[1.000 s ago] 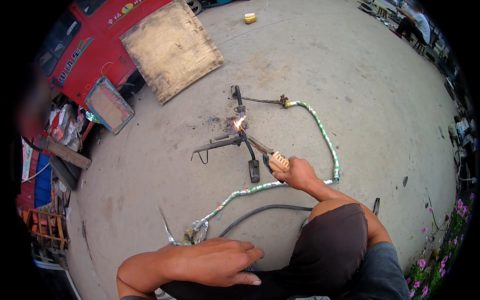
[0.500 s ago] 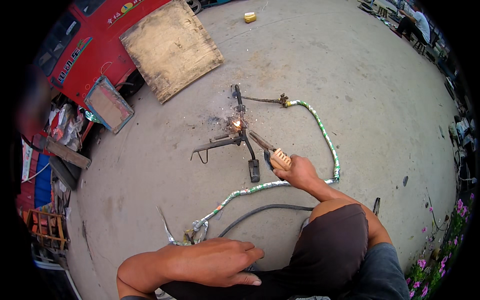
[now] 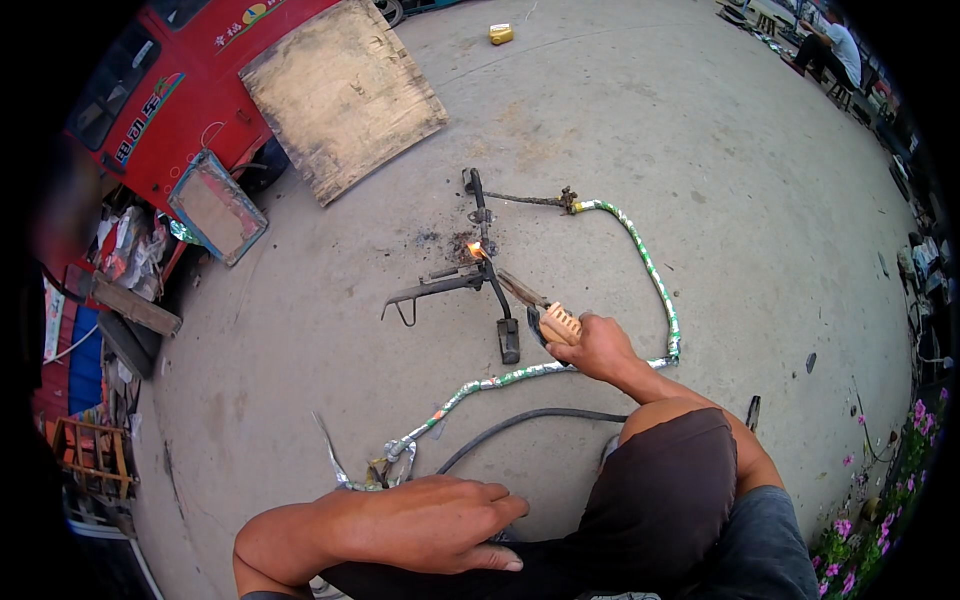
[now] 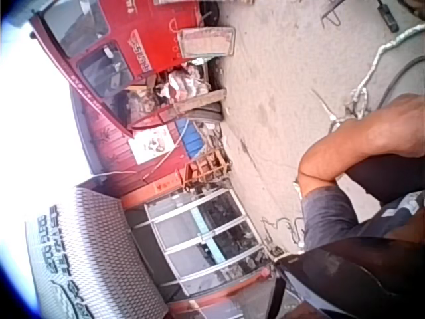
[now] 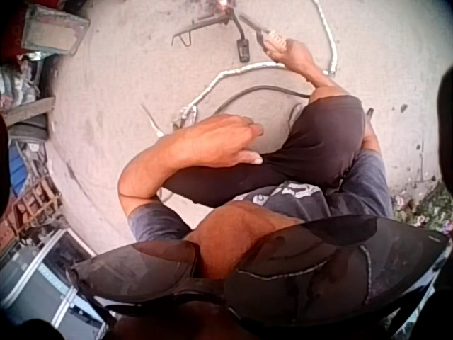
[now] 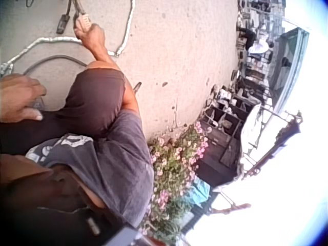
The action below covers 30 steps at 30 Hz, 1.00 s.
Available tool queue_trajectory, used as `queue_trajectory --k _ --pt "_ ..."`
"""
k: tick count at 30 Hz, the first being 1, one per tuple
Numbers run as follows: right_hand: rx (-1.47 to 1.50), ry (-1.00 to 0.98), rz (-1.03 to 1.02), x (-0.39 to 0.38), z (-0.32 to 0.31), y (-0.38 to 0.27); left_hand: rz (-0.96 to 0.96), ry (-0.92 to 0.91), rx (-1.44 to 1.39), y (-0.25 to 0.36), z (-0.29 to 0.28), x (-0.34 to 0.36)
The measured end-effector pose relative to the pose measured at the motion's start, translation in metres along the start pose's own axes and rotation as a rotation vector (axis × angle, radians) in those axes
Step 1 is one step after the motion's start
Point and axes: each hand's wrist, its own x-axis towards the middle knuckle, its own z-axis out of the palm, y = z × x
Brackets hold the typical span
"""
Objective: The person welds a metal frame component using a handheld welding torch, creating bright sparks. They pause to reposition the frame and use a hammer to tap the weld area before continuing to weld another section.
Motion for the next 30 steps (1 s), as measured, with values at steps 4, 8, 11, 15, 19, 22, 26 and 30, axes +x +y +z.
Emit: queue_trajectory --k 4,8,11,15,19,22,26,30 --pt "0.005 0.006 -0.001 0.0011 0.001 0.002 0.0 -0.011 0.006 -0.0002 -0.0012 0.0004" --pt "-0.005 -0.008 0.008 0.0009 0.0003 0.0009 0.001 -0.011 0.005 -0.0008 -0.0013 0.0005" --pt "-0.011 -0.01 0.011 -0.0003 -0.0008 -0.0013 -0.001 -0.009 0.008 -0.0012 -0.0002 0.0006" --pt "-0.006 -0.009 0.012 0.0007 -0.0004 -0.0002 0.002 -0.001 0.014 -0.0009 0.0 0.0006" --pt "-0.009 -0.028 0.02 0.0004 -0.0018 -0.0022 -0.006 -0.008 0.014 -0.0004 -0.0002 0.0008" --pt "-0.009 -0.034 0.022 0.0004 -0.002 -0.0026 -0.008 -0.011 0.009 0.0 -0.0011 0.0007" --pt "-0.01 -0.03 0.015 0.0012 -0.0012 -0.0009 0.002 -0.008 0.008 0.0005 -0.0018 0.0005" --pt "-0.018 -0.029 0.014 0.0012 -0.0011 -0.0025 0.002 -0.007 0.008 -0.0001 -0.0006 0.0006"
